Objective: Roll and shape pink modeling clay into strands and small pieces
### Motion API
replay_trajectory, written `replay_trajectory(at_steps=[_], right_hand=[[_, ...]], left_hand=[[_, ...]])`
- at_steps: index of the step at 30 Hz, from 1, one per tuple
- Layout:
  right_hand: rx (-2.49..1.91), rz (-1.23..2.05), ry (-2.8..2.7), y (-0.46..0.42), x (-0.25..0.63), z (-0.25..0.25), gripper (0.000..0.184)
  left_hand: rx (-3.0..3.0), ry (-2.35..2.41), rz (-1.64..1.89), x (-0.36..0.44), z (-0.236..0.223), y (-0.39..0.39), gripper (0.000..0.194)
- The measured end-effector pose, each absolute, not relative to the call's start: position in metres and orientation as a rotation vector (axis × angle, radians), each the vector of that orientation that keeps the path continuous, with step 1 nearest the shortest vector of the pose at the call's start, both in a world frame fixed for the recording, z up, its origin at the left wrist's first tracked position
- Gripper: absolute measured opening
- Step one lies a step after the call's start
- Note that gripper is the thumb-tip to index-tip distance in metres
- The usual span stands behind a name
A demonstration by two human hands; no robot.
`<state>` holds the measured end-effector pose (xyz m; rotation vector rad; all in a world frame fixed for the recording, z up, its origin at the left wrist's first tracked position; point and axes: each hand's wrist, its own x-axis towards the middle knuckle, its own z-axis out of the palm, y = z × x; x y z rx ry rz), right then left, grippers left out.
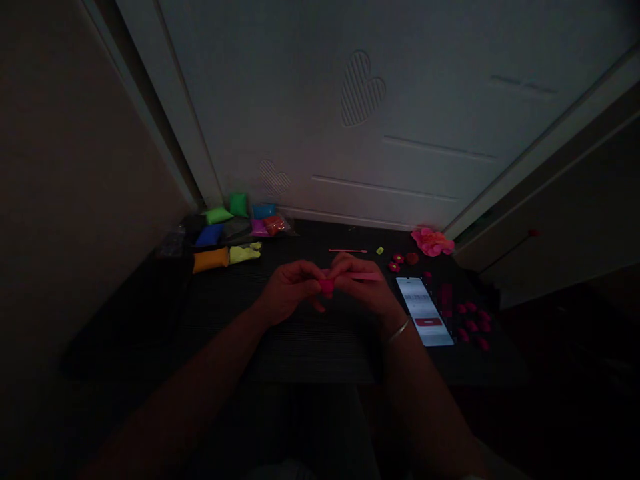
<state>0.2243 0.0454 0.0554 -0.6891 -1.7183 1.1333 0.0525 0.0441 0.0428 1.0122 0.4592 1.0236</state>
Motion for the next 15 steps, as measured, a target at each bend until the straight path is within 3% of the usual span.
replay_trajectory(at_steps=[15], right_hand=[[-0.78,0.958,-1.746,0.0455,0.2209,0.0585,0.011]], left_hand=[[0.989,0.559,1.137,0.0552,0.0441,0.0443,0.02]])
